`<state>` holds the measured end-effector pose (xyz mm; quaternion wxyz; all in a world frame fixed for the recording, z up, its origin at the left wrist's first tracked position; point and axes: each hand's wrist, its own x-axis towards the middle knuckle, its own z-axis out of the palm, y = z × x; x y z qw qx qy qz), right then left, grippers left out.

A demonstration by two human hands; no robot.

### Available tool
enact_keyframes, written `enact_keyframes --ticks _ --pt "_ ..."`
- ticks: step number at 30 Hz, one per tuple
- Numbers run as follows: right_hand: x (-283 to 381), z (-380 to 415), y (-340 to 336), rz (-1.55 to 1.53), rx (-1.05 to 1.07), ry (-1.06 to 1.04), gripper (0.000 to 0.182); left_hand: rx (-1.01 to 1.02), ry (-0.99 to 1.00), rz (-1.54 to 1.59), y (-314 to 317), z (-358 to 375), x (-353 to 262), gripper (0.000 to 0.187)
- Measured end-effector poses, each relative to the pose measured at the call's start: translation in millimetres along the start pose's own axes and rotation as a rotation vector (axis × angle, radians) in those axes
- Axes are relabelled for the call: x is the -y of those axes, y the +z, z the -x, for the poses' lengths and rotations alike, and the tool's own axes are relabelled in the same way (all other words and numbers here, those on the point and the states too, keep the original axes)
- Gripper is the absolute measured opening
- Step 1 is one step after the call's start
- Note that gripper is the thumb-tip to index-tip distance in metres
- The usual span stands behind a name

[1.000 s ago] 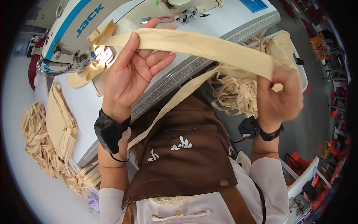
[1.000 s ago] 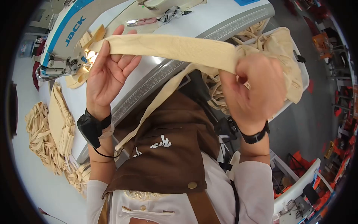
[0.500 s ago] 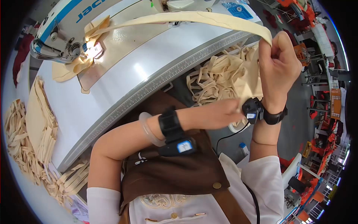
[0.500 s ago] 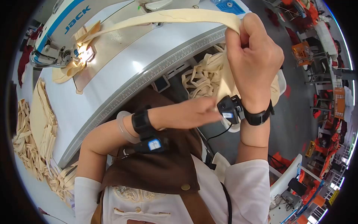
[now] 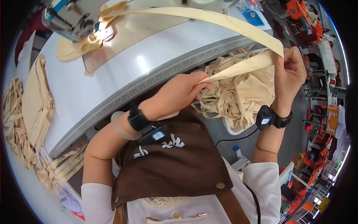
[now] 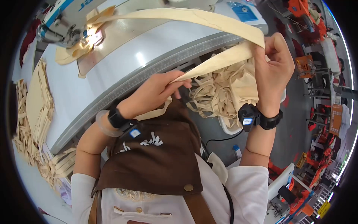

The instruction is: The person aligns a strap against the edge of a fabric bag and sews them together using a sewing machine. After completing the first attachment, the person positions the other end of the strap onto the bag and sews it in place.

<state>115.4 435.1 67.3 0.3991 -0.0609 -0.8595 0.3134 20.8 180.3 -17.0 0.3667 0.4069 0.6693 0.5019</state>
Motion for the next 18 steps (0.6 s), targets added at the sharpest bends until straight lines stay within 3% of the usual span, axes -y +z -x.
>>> enact_keyframes --ticks 3,6,7,10,11,14,15,18 --pt "-13.5 21.6 12.9 -0.268 0.006 0.227 0.028 -0.043 0.113 -0.157 -12.0 39.8 10.0 0.036" --pt "-35.1 44.6 29.1 -0.374 -0.027 0.341 0.033 -0.147 0.067 -0.173 -26.5 72.8 3.3 0.037" --pt "-39.2 51.2 33.8 -0.404 -0.023 0.396 0.033 -0.131 -0.065 -0.05 -33.8 83.4 0.7 0.039" --pt "-50.5 59.2 48.1 -0.456 -0.017 0.441 0.032 -0.055 -0.145 0.041 -57.1 115.5 3.6 0.04" --pt "-52.6 60.9 46.6 -0.436 -0.003 0.443 0.032 -0.118 -0.193 0.017 -59.9 126.9 -0.3 0.042" --pt "-54.5 69.5 41.1 -0.444 0.102 0.453 0.029 -0.319 0.001 -0.491 -64.2 164.5 8.7 0.049" --pt "-52.7 72.5 41.6 -0.445 0.141 0.455 0.029 -0.34 -0.073 -0.686 -66.1 176.3 -0.4 0.056" --pt "-56.2 91.4 40.1 -0.494 0.244 0.564 0.029 -0.47 -0.018 -0.934 -67.0 207.6 0.1 0.049"
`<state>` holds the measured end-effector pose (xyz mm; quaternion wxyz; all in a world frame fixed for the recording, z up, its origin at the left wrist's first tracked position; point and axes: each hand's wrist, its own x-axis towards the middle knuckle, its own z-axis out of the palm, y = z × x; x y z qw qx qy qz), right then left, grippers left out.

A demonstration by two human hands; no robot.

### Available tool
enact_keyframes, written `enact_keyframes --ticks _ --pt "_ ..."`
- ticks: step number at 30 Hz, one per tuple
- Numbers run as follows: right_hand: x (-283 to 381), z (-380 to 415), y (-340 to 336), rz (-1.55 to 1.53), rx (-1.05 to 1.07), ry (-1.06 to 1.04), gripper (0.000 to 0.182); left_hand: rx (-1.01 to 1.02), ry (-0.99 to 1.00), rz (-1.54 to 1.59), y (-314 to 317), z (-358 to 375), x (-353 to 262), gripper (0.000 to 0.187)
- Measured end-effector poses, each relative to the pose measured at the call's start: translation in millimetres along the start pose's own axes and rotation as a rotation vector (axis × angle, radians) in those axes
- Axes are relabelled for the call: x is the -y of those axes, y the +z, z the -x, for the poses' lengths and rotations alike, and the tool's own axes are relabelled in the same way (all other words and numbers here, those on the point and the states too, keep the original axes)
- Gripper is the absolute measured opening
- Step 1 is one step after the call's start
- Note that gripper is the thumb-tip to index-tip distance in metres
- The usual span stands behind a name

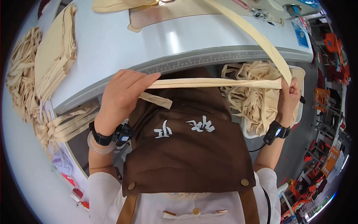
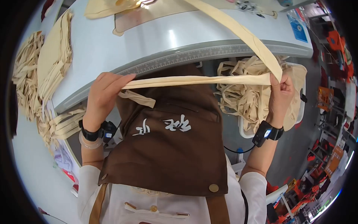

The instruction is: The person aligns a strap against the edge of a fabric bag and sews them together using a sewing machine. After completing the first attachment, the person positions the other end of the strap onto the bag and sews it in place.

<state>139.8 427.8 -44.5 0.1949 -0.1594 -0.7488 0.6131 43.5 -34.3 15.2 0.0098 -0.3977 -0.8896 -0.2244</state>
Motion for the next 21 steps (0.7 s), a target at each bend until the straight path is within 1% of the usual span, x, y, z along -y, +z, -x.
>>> enact_keyframes --ticks 2,3,6,9,12,13,16,17,18,20,21 --pt "-9.9 7.9 10.4 -0.023 0.047 0.04 0.03 0.01 -0.051 0.087 -6.5 20.2 3.1 0.047" --pt "-19.2 11.4 12.3 -0.023 0.072 0.044 0.027 0.016 -0.077 0.129 -9.8 28.4 4.4 0.046" --pt "-36.3 16.7 13.1 -0.008 0.138 0.096 0.025 -0.002 -0.13 0.114 -30.5 39.6 5.0 0.042" --pt "-44.2 16.5 10.5 0.151 0.251 0.194 0.029 0.044 -0.37 0.391 -47.4 56.0 5.3 0.038" --pt "-10.5 13.9 31.5 0.646 0.474 0.361 0.037 0.186 -0.452 0.506 -42.0 57.6 11.7 0.033" --pt "-0.5 13.7 40.4 0.766 0.437 0.256 0.037 0.209 -0.435 0.554 -36.1 58.1 15.5 0.027" --pt "37.8 13.6 81.0 0.486 0.488 0.055 0.031 0.34 -0.389 0.544 -29.3 37.5 12.0 0.023" --pt "45.2 11.9 95.8 0.369 0.629 0.048 0.015 0.297 -0.281 0.551 -22.2 29.8 11.3 0.02" --pt "60.9 14.9 122.9 0.334 0.717 -0.093 0.014 0.293 -0.239 0.556 -16.0 21.3 9.0 0.019" --pt "77.8 21.4 175.8 0.274 0.87 -0.368 0.026 0.279 -0.153 0.561 -5.0 5.3 2.2 0.018" --pt "77.7 24.2 195.5 0.248 0.939 -0.503 0.034 0.212 -0.124 0.585 3.0 1.3 -1.6 0.018"
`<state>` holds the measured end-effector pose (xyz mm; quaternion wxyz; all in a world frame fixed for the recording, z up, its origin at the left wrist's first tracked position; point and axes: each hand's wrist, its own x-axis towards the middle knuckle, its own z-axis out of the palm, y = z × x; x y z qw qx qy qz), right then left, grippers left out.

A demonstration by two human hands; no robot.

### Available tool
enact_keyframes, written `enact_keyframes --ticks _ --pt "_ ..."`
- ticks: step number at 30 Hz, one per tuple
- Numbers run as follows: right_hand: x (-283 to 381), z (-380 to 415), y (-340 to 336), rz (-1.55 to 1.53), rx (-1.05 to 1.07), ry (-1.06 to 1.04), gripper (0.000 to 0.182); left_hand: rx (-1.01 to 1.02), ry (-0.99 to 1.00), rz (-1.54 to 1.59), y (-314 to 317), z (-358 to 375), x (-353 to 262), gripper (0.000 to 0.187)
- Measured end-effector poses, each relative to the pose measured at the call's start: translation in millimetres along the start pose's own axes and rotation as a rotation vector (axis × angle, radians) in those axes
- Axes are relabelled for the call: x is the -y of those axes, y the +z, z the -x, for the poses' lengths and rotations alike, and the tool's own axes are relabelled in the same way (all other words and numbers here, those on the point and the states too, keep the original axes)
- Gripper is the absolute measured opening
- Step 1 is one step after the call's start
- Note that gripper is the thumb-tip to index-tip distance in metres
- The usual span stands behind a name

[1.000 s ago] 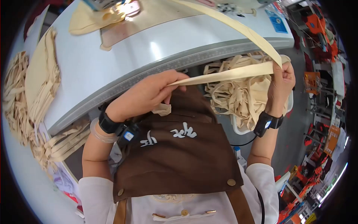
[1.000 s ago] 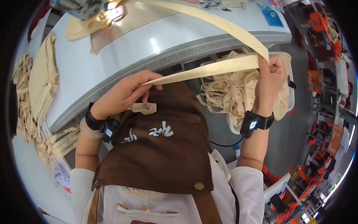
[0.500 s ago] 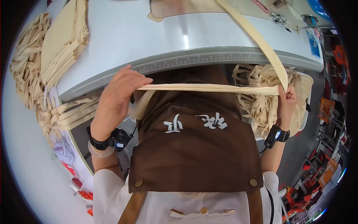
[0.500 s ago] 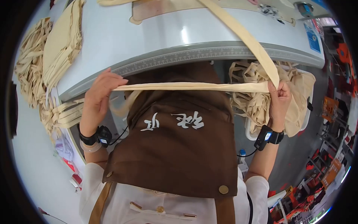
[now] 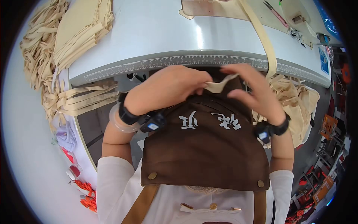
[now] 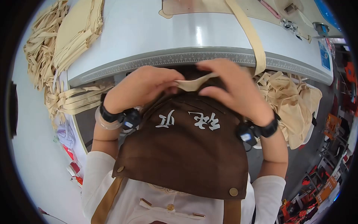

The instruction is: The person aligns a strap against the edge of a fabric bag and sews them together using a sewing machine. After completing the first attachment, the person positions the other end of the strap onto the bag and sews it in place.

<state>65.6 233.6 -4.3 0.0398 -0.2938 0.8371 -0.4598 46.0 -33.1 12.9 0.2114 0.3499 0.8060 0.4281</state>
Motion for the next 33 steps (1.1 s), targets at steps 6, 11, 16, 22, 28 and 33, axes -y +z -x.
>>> enact_keyframes --ticks 6,11,16,22,28,33 --pt "-14.1 -15.4 12.2 -0.006 0.188 0.013 0.014 -0.152 -0.011 -0.342 -18.9 22.3 23.0 0.026" --pt "-24.6 -4.1 -5.3 0.127 0.239 0.044 0.013 -0.279 -0.108 -0.466 -36.2 46.8 36.8 0.041" --pt "-16.6 -14.3 8.1 0.128 0.217 0.115 0.029 -0.329 -0.063 -0.484 -32.0 36.9 29.1 0.043" --pt "-1.2 -57.1 37.9 -0.106 0.298 0.126 0.047 -0.242 -0.043 -0.388 -11.8 5.1 32.4 0.044" --pt "-1.1 -65.6 55.9 -0.035 0.077 0.021 0.029 -0.136 -0.232 -0.332 -20.0 -4.2 21.8 0.041" --pt "-1.8 -65.3 42.1 -0.208 0.132 0.214 0.018 -0.255 -0.073 -0.225 -29.4 -0.6 27.3 0.033"
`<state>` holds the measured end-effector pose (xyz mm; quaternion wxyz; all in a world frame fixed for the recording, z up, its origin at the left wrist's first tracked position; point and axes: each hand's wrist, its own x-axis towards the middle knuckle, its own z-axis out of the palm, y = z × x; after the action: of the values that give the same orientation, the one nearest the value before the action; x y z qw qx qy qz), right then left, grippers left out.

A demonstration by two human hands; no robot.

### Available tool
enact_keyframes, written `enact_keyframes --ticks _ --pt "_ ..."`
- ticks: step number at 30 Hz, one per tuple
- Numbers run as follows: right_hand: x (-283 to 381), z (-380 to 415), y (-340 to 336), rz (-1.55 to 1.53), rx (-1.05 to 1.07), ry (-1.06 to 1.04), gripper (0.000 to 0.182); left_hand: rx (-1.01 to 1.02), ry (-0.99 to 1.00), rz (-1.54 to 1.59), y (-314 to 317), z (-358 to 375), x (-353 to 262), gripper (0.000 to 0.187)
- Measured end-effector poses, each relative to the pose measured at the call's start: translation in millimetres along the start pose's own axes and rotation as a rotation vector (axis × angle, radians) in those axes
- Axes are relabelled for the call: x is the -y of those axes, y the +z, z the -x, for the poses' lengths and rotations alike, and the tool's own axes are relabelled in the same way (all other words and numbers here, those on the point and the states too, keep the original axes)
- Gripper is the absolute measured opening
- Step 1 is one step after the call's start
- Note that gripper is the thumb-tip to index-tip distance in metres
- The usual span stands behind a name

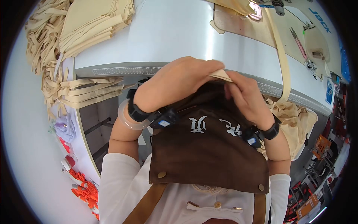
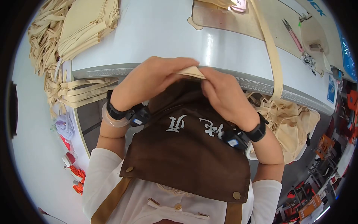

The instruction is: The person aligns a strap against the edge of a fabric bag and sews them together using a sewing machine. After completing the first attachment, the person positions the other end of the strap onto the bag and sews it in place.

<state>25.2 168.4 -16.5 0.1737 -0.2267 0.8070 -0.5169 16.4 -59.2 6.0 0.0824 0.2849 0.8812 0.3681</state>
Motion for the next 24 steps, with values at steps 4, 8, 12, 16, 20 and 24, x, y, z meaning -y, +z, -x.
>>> enact_keyframes --ticks 4,8,12,16,20,24 --pt "1.6 7.5 -29.8 -0.166 0.222 0.308 0.025 -0.087 0.12 0.116 -13.2 6.5 15.6 0.021" --pt "4.9 8.4 -36.7 -0.122 0.261 0.358 0.021 0.055 -0.142 0.328 -16.9 9.2 13.2 0.012" --pt "20.1 -3.6 -20.8 -0.14 0.076 0.175 0.019 0.084 -0.196 0.356 -2.3 -7.9 2.2 0.01" --pt "3.6 -5.5 -26.4 0.109 0.071 -0.02 0.018 -0.097 -0.104 0.378 -2.1 -14.4 4.8 0.01" --pt "1.4 -1.6 -43.9 -0.045 0.218 0.227 0.021 -0.11 -0.186 0.498 -7.2 -12.5 17.3 0.011" --pt "11.0 -7.3 -28.4 -0.03 0.055 0.107 0.021 -0.09 -0.319 0.65 1.7 -24.0 3.3 0.01"
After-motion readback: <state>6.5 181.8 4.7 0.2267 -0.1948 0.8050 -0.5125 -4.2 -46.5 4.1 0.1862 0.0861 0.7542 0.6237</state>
